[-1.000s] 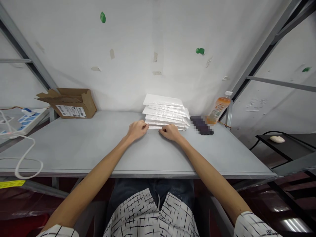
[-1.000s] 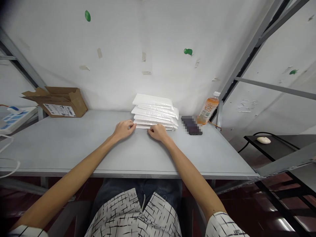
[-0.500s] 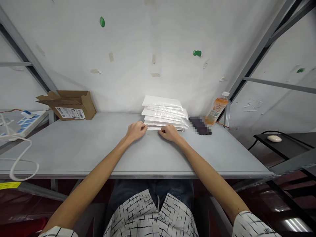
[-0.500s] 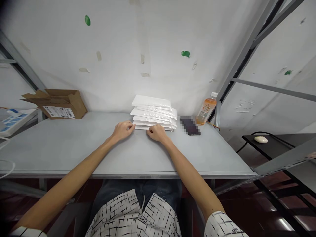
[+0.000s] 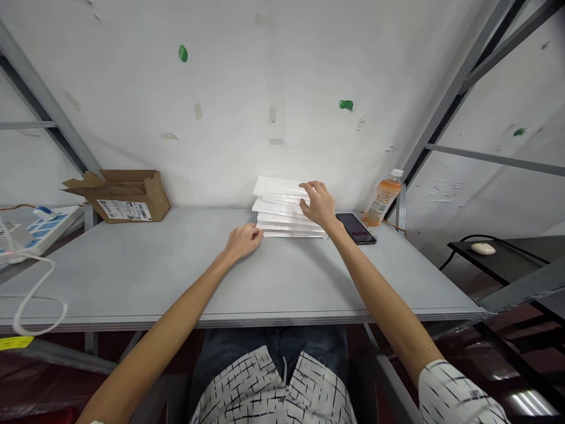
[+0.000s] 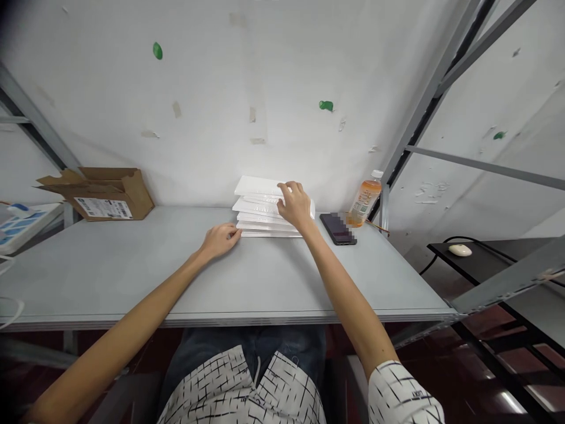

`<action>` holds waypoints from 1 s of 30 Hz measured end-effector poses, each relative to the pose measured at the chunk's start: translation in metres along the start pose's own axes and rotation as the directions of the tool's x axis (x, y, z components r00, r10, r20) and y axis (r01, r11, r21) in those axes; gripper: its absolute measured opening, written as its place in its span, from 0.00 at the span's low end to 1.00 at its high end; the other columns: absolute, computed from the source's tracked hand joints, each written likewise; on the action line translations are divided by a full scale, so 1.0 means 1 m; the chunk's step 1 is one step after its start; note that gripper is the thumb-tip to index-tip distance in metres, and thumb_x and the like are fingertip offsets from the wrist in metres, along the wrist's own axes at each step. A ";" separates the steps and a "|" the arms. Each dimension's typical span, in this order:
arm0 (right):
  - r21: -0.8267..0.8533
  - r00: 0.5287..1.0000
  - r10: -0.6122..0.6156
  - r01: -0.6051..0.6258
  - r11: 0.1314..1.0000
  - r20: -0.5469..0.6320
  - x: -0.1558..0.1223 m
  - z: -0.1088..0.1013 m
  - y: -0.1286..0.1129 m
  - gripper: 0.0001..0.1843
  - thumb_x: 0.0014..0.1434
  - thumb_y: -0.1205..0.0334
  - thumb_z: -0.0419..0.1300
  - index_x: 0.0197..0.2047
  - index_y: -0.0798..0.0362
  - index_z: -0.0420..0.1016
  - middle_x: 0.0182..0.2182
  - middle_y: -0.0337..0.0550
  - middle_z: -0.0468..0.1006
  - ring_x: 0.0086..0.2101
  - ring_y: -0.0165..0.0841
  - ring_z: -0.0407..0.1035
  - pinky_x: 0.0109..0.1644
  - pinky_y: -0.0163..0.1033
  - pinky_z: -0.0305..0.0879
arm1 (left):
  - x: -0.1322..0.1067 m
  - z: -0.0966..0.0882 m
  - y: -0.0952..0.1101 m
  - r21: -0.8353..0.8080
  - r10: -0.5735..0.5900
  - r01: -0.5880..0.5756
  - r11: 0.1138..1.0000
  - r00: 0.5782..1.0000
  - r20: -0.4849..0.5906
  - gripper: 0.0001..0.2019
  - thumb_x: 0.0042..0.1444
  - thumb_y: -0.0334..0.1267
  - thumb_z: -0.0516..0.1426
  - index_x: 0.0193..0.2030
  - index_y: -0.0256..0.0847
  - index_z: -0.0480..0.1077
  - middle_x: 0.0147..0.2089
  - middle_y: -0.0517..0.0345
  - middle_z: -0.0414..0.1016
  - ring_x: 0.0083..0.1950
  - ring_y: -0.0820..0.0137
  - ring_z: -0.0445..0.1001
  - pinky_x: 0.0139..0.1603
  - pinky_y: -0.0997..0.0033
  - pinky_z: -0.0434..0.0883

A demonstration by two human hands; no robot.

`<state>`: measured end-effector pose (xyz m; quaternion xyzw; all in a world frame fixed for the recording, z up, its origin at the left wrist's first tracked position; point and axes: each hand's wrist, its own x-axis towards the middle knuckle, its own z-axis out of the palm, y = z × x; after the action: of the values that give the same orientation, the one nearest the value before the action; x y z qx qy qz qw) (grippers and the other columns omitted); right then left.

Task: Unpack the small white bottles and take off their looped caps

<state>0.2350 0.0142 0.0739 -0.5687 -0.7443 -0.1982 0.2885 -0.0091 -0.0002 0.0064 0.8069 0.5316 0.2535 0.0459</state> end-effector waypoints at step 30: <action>-0.041 0.991 0.060 -0.066 0.997 -0.120 0.029 -0.024 -0.020 0.19 0.69 0.61 0.44 0.54 0.54 0.72 0.37 0.51 0.79 0.37 0.39 0.67 0.34 0.38 0.48 | -0.002 -0.016 0.002 -0.057 0.001 -0.017 0.998 0.967 -0.256 0.25 0.62 0.53 0.47 0.19 0.40 0.63 0.27 0.55 0.70 0.27 0.71 0.64 0.29 0.69 0.53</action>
<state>0.2155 0.0147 0.1118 -0.5854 -0.7030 -0.2389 0.3256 -0.0155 -0.0055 0.0200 0.7680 0.5217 0.3713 -0.0006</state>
